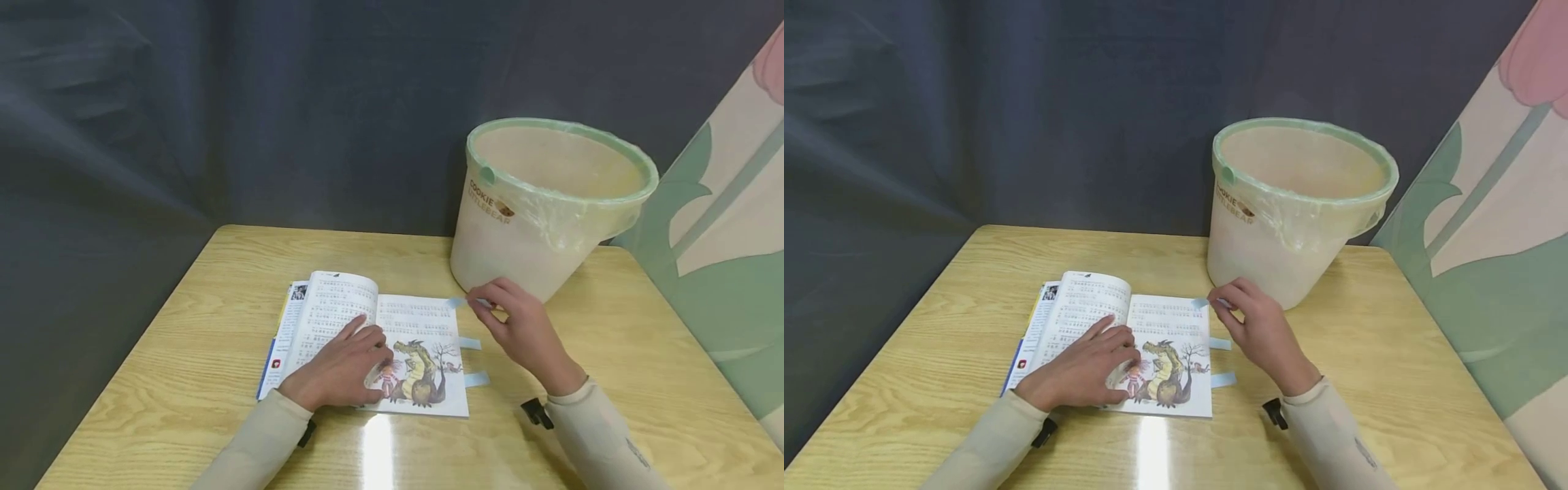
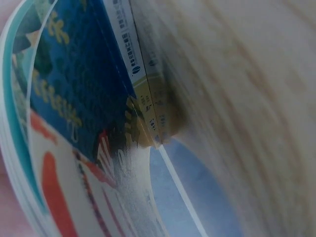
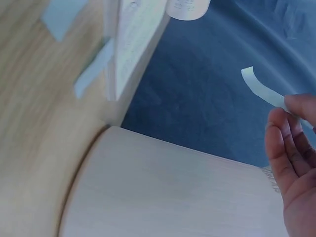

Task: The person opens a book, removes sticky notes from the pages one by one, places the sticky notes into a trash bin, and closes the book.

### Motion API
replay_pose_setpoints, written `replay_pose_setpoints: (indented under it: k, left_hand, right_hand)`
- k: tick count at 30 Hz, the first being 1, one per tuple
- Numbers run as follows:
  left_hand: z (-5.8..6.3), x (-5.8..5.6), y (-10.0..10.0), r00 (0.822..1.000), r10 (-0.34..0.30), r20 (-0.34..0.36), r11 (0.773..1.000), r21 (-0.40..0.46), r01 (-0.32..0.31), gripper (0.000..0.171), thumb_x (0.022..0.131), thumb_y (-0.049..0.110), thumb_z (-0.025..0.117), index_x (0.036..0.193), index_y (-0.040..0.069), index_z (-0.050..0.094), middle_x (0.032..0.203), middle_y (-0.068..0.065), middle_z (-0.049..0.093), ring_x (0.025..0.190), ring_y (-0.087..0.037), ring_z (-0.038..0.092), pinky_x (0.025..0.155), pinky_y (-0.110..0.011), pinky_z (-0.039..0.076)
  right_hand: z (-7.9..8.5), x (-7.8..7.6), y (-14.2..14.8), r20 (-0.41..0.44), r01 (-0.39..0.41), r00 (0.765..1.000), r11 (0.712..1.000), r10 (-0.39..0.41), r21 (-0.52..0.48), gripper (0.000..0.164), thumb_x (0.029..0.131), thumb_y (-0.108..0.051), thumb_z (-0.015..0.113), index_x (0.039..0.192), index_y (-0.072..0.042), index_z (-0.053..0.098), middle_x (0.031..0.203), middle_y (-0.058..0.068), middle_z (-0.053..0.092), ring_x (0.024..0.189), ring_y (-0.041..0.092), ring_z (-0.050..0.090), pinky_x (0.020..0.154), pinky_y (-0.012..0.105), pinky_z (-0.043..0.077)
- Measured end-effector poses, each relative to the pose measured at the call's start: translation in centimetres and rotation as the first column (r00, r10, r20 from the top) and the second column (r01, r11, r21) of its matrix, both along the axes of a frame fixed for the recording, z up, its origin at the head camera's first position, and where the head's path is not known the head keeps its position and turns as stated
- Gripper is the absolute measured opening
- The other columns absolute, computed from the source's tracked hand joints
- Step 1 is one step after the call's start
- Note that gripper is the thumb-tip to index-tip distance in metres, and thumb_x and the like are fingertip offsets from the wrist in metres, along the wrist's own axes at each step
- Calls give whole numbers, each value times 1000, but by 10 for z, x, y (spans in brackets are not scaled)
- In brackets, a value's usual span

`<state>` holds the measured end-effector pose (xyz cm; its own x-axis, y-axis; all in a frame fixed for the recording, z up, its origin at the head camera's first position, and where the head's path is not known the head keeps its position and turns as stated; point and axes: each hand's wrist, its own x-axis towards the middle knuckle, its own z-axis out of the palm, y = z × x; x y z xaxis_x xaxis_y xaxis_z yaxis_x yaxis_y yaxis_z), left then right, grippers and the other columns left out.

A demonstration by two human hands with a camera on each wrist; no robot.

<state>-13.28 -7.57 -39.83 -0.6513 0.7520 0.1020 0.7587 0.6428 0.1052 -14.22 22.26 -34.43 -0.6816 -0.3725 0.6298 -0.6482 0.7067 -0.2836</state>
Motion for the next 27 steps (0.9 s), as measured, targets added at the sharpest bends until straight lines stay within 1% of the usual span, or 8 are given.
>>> replay_pose_setpoints:
  k: [5,10,14,16,19,22,23,27]
  left_hand:
    - [-1,1,1,1000,-7,14,1000,-4,7,44,74,51,67,108,22,64,115,5,53,120,-12,37,119,-42,9]
    - [-1,1,0,1000,-3,7,1000,1,3,42,74,51,67,107,24,64,114,6,53,118,-12,39,119,-42,9]
    - [-1,-1,-1,1000,-17,-3,1000,16,17,36,75,49,67,103,27,64,111,6,53,114,-11,40,119,-44,11]
    - [-1,-1,-2,1000,-22,-11,1000,17,22,34,75,49,67,102,28,64,111,6,53,113,-12,40,118,-45,11]
    - [-1,-2,-1,999,-29,-19,999,13,29,35,75,48,67,104,29,64,112,5,53,113,-12,40,118,-45,12]
    - [0,-2,-1,999,-31,-16,999,13,32,35,75,47,67,105,29,64,112,5,53,114,-12,40,118,-45,12]
    - [0,-2,-2,999,-31,-14,999,13,31,35,75,47,67,105,29,64,112,5,53,114,-12,40,118,-45,12]
    - [0,-2,-2,1000,-28,-7,999,16,28,34,75,47,68,104,29,64,112,5,53,114,-12,40,118,-45,12]
  right_hand:
    - [5,4,0,-66,13,998,1000,-14,-12,18,78,-1,71,90,-15,69,92,-4,64,86,5,57,70,25,51]
    - [11,4,-1,-121,-6,993,998,-1,-55,22,74,5,71,88,-12,70,89,-1,65,82,7,58,69,23,50]
    - [22,6,1,-153,0,988,996,-14,-93,24,72,7,72,86,-13,71,88,0,66,83,9,58,73,21,47]
    - [29,7,2,-174,16,984,993,-36,-114,24,71,7,72,85,-13,71,88,1,66,84,10,59,76,17,45]
    - [39,10,3,-207,23,977,988,-54,-152,24,71,7,72,86,-12,73,88,4,67,84,12,59,80,11,42]
    - [48,12,2,-229,12,972,985,-52,-174,24,71,7,72,87,-11,74,89,7,68,86,16,59,83,9,40]
    - [50,12,2,-236,8,970,984,-50,-177,24,71,7,72,88,-11,75,90,8,68,87,17,59,83,10,40]
    - [55,13,0,-253,20,965,984,-64,-174,25,71,6,72,89,-11,76,91,8,69,86,17,59,78,11,41]
